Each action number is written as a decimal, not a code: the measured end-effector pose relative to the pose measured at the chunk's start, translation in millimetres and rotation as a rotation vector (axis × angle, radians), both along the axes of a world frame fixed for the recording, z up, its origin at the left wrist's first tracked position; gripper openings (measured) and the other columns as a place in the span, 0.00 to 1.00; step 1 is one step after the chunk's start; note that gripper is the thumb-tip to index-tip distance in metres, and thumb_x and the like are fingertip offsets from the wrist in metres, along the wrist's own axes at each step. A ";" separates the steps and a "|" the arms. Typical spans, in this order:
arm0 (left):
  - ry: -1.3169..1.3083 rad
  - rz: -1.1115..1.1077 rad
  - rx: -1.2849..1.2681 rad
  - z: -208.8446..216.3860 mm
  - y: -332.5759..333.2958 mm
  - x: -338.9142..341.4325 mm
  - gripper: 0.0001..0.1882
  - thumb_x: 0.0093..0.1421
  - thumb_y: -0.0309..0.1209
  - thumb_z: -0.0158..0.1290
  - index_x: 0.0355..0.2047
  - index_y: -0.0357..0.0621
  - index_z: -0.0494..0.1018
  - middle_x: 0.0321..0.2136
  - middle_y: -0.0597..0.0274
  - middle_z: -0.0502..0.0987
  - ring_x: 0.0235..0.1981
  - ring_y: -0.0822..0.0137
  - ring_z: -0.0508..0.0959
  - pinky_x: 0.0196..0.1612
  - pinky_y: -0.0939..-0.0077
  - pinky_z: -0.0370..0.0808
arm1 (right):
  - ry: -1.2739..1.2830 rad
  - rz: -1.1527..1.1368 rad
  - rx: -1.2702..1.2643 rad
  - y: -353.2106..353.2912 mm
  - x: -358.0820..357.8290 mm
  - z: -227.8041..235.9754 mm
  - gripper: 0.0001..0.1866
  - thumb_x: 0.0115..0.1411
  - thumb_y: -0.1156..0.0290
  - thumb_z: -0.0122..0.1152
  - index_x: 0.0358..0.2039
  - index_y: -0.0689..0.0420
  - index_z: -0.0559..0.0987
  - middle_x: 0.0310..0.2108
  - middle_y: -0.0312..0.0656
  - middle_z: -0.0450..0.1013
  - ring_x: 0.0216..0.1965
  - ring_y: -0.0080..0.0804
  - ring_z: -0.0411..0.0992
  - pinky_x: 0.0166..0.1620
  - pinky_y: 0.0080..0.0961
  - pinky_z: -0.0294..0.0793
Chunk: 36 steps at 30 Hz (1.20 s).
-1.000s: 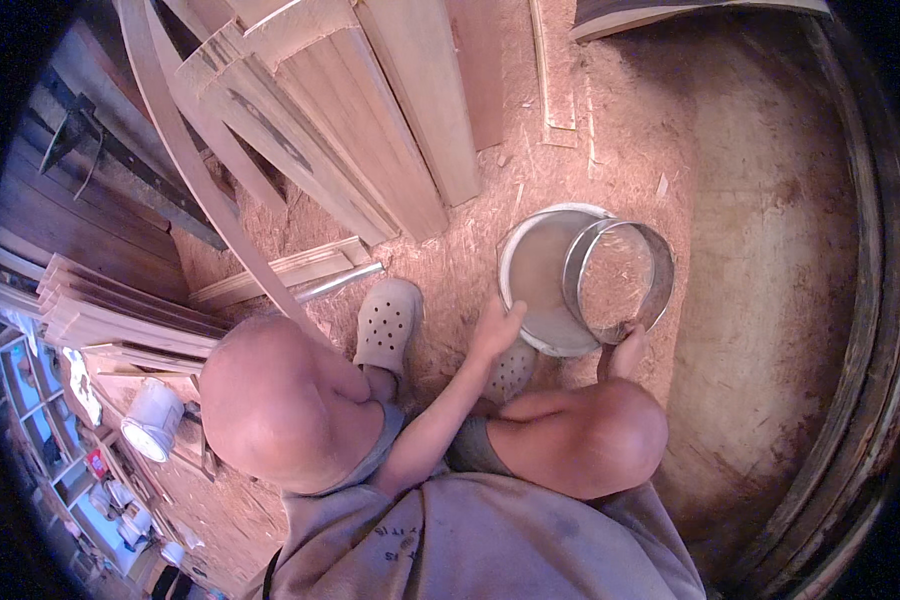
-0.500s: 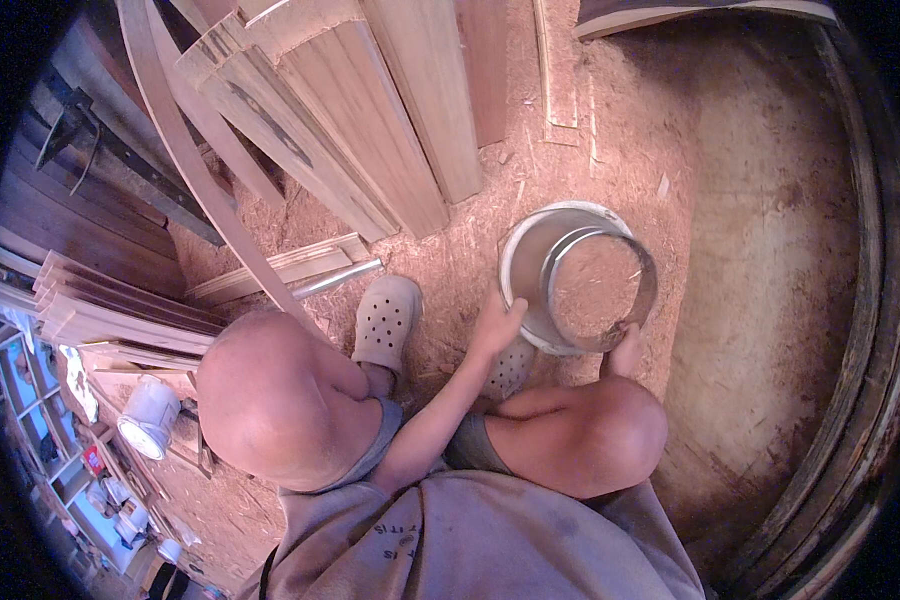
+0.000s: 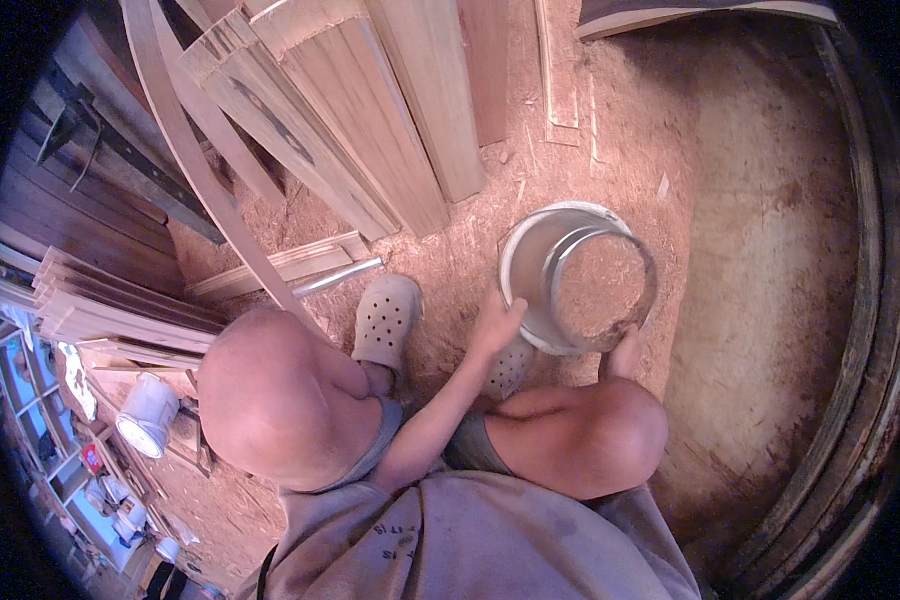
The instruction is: The person uses a sieve to collect sawdust into a bucket and then applies the sawdust mixture to a wooden door panel by hand, rubbing it across the surface.
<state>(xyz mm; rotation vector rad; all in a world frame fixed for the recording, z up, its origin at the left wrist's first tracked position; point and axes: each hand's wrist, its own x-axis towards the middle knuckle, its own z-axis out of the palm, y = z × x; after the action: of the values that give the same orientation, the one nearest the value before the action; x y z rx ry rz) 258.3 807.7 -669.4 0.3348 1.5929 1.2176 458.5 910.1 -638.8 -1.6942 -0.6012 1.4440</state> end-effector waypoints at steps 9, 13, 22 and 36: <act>0.161 0.079 0.021 -8.2 -5.7 12.4 0.29 0.52 0.31 0.49 0.55 0.32 0.59 0.49 0.38 0.68 0.53 0.45 0.68 0.58 0.61 0.61 | -0.224 0.168 0.077 -2.8 23.6 -25.2 0.08 0.56 0.68 0.44 0.29 0.57 0.69 0.29 0.39 0.65 0.35 0.30 0.65 0.40 0.29 0.65; 0.021 0.015 -0.017 0.4 -2.8 1.6 0.30 0.53 0.31 0.48 0.56 0.33 0.58 0.49 0.40 0.68 0.53 0.47 0.68 0.58 0.62 0.61 | -0.173 0.142 0.004 -0.6 20.8 -27.0 0.08 0.55 0.67 0.45 0.31 0.57 0.69 0.29 0.40 0.65 0.35 0.30 0.65 0.41 0.29 0.66; 0.052 0.050 -0.024 15.5 -2.2 1.1 0.30 0.54 0.29 0.47 0.57 0.33 0.57 0.52 0.41 0.67 0.55 0.51 0.67 0.59 0.64 0.60 | -0.083 0.010 0.046 -5.8 3.1 1.0 0.10 0.55 0.66 0.46 0.33 0.57 0.70 0.29 0.39 0.65 0.34 0.30 0.66 0.38 0.30 0.67; 0.058 0.039 0.010 -5.3 -2.2 2.9 0.30 0.53 0.31 0.48 0.55 0.31 0.58 0.49 0.37 0.67 0.54 0.47 0.68 0.57 0.61 0.61 | -0.281 0.095 0.000 2.9 -3.2 5.3 0.07 0.53 0.68 0.45 0.29 0.57 0.68 0.25 0.38 0.63 0.29 0.29 0.64 0.33 0.29 0.65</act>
<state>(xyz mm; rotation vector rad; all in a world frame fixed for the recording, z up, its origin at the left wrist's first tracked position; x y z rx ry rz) 261.1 805.4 -674.7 0.3490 1.6502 1.2561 455.3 913.0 -633.5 -1.9068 -0.8437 1.2775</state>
